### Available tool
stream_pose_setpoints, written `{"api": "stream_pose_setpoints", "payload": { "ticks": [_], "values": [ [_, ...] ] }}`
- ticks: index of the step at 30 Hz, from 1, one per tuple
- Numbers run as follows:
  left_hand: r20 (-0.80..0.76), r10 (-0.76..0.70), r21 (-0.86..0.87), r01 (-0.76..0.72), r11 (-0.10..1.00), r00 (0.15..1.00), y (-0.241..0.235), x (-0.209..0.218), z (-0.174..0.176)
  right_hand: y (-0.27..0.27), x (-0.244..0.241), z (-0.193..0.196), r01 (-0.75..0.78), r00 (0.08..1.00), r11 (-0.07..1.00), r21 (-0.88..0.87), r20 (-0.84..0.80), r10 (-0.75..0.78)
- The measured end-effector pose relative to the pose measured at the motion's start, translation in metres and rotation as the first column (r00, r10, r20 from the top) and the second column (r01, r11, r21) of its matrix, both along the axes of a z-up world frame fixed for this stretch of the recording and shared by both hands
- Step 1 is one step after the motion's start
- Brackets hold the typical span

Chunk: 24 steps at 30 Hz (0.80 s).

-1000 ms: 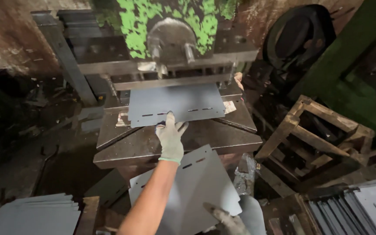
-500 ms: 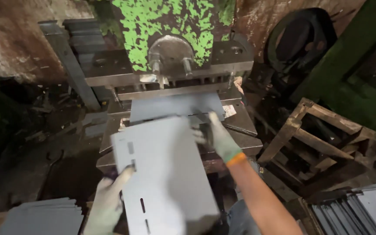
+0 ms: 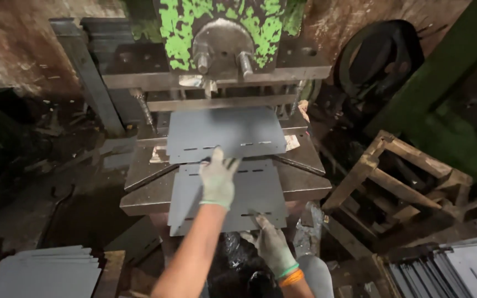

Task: Feeding metal sheets into an industrial press for processing and stacking them.

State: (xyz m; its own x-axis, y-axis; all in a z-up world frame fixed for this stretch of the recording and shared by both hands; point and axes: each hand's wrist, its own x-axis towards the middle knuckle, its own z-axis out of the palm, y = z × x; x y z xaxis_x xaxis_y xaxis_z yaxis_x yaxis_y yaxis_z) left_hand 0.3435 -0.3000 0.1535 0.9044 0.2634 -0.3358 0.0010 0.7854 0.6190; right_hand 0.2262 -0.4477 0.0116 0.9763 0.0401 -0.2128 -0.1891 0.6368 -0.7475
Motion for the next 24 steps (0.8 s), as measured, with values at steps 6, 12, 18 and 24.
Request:
{"api": "stream_pose_setpoints", "payload": {
  "ticks": [6,12,18,24],
  "values": [
    [0.029,0.051,0.047,-0.052,0.998,0.998,-0.015,0.020,-0.022,-0.022,0.022,-0.091,0.016,0.993,0.992,0.124,0.114,-0.030],
    [0.052,0.048,0.097,-0.053,0.994,0.997,-0.017,0.021,-0.023,0.013,0.010,-0.041,-0.154,0.981,0.987,-0.052,0.114,0.159],
    [0.085,0.068,0.128,-0.079,0.989,0.994,-0.019,0.023,-0.027,0.022,0.019,-0.073,-0.173,0.971,0.984,-0.050,0.159,0.179],
    [0.066,0.106,0.099,-0.113,0.989,0.992,-0.020,0.030,-0.041,0.021,0.004,-0.097,-0.208,0.969,0.978,-0.025,0.133,0.210]
  ]
}}
